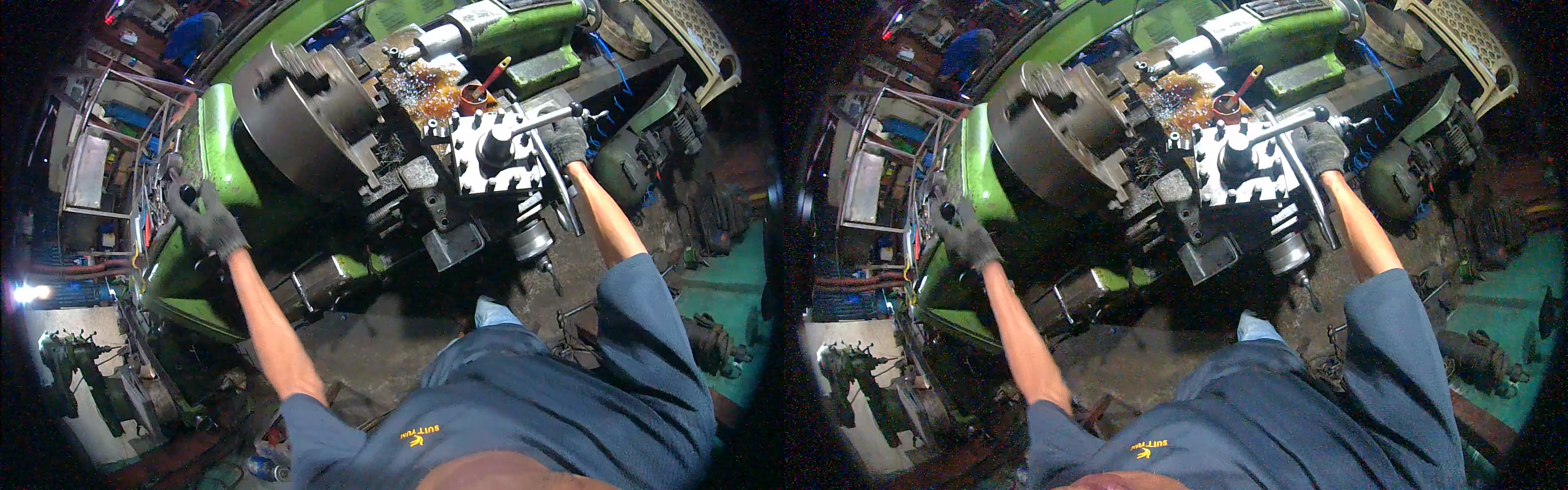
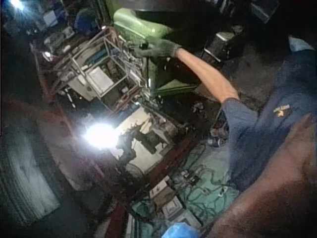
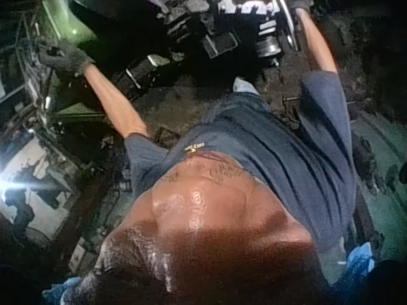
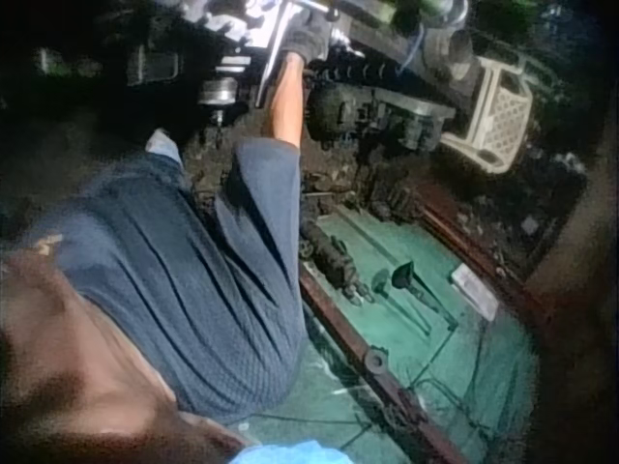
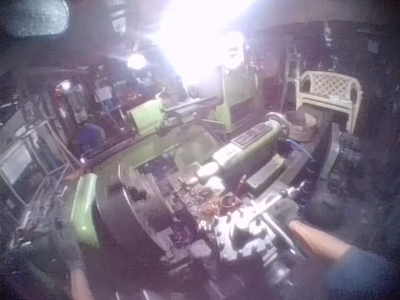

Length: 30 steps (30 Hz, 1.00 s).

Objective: The person operates a green industrial lathe, using a brush to apply lubricant to the rotating workpiece and adjusting the machine's controls. They manipulate the tool post and levers to position the cutting tool against the metal part, generating metal shavings during the machining process.

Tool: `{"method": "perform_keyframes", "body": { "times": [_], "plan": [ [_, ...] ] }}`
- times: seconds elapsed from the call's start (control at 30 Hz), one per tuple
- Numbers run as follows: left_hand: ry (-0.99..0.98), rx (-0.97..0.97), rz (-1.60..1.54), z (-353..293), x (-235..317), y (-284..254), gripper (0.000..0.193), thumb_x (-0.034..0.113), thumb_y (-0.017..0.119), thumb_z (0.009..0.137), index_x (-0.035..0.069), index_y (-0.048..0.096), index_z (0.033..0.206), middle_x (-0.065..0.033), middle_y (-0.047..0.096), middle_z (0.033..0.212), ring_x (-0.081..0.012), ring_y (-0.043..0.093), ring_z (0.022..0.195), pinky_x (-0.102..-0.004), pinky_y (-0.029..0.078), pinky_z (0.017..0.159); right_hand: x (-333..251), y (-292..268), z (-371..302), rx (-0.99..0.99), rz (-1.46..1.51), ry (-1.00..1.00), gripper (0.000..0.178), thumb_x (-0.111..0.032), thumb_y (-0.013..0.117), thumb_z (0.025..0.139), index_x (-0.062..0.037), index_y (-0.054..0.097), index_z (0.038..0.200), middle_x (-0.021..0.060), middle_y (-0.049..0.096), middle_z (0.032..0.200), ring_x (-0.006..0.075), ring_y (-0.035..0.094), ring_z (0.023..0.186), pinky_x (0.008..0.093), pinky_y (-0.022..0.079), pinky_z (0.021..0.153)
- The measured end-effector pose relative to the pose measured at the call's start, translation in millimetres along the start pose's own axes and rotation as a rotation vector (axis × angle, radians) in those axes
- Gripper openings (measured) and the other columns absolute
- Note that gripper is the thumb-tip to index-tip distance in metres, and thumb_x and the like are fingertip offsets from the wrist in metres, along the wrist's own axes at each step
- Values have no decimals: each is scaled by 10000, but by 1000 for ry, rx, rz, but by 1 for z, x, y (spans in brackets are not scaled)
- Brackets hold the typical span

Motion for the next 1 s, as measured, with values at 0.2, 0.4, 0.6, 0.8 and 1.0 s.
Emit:
{"method": "perform_keyframes", "body": {
  "times": [0.2,0.4,0.6,0.8,1.0],
  "plan": [
    [-421,-82,-72,-246,5,-29,348,155,647,898,-11,603,1201,-136,638,1167,-248,593,1033,-358,483,922,14,31,6,-167,-48,10,200,-240,579,873,-121,680,998,147,673,963,360,639,896,448,492,772],
    [-969,-537,191,-458,-79,-16,430,324,627,936,10,603,1229,-179,605,1264,-310,553,1167,-447,458,966,24,36,2,-151,-84,4,165,-213,548,897,-97,655,946,131,651,1014,337,617,949,424,481,790],
    [-2264,88,-624,-543,-79,18,440,476,526,972,59,612,1083,-139,648,969,-279,608,925,-427,513,846,7,28,0,-150,-61,-37,163,-218,537,906,-87,634,907,118,639,986,339,604,930,423,470,793],
    [-2116,-316,-803,-510,-117,62,289,365,619,890,109,552,773,-60,537,624,-213,499,505,-324,389,421,1,17,0,-106,-24,-29,189,-253,542,935,-101,653,922,111,654,974,335,627,930,425,488,785],
    [-2027,-449,-699,-505,-140,58,263,272,645,842,135,504,666,-56,509,585,-182,436,438,-295,301,386,5,19,-2,-110,0,-3,202,-263,559,934,-96,670,960,120,665,964,335,638,903,422,497,773]
  ]
}}
Point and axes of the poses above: each hand's wrist, its own z-axis towards the middle knuckle, its own y-axis out of the palm, x = y × z, the point moved 7 cm from there along z, towards the middle knuckle
